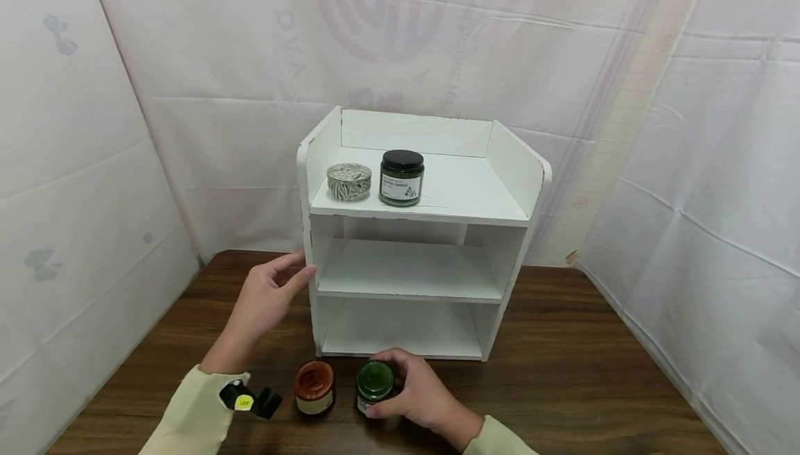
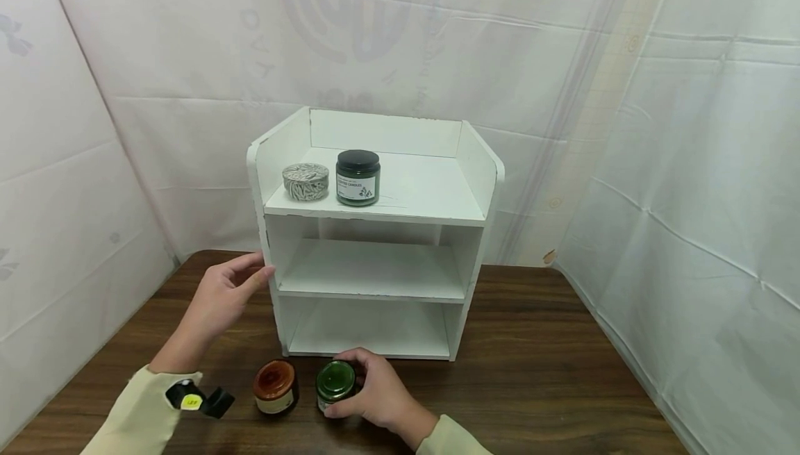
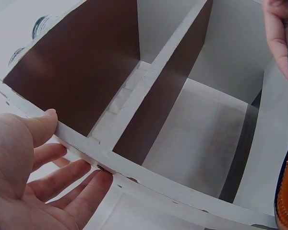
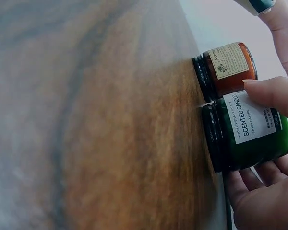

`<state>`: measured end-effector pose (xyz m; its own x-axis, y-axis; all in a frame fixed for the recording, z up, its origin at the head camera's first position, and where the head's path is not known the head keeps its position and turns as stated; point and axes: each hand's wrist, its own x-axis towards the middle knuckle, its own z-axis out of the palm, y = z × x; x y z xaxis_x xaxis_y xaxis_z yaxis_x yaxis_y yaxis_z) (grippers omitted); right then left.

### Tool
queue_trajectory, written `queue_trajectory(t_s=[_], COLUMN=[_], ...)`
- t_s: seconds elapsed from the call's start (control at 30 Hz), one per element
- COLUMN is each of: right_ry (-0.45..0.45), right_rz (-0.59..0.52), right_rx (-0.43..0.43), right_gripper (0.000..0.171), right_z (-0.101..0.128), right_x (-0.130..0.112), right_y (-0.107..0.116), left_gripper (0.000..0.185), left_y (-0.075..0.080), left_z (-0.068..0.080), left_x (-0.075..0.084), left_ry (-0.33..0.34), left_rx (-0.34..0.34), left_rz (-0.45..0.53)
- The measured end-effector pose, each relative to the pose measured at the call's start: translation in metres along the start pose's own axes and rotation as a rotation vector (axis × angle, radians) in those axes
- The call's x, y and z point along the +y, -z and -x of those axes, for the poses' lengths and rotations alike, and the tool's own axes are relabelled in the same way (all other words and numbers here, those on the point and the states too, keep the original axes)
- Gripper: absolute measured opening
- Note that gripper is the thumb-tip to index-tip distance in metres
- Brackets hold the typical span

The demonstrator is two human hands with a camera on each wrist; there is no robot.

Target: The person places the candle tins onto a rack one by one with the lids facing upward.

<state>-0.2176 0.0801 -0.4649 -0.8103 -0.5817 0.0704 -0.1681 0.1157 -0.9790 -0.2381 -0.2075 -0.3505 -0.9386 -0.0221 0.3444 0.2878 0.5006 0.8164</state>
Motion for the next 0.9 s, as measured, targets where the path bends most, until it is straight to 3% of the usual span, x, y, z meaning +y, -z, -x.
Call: queue_trajectory(t_s=[0.5,0.9], right_ry=[0.005,0.019], right_rz=[0.042,-0.043], right_rx=[0.051,0.067], right_gripper=[0.056,0.057], right_z=[0.0028,0.0048], right_x=[-0.0019,-0.0074], right_y=[0.0019,0.0018], left_gripper=[0.054,0.053], left_y=[-0.0007,-0.0007], left_z=[-0.0001,-0.0004], left_x=[0.0000,-0.0007], left_ry=[-0.006,-0.006], left_rx=[0.000,0.002], left_rz=[0.018,0.018])
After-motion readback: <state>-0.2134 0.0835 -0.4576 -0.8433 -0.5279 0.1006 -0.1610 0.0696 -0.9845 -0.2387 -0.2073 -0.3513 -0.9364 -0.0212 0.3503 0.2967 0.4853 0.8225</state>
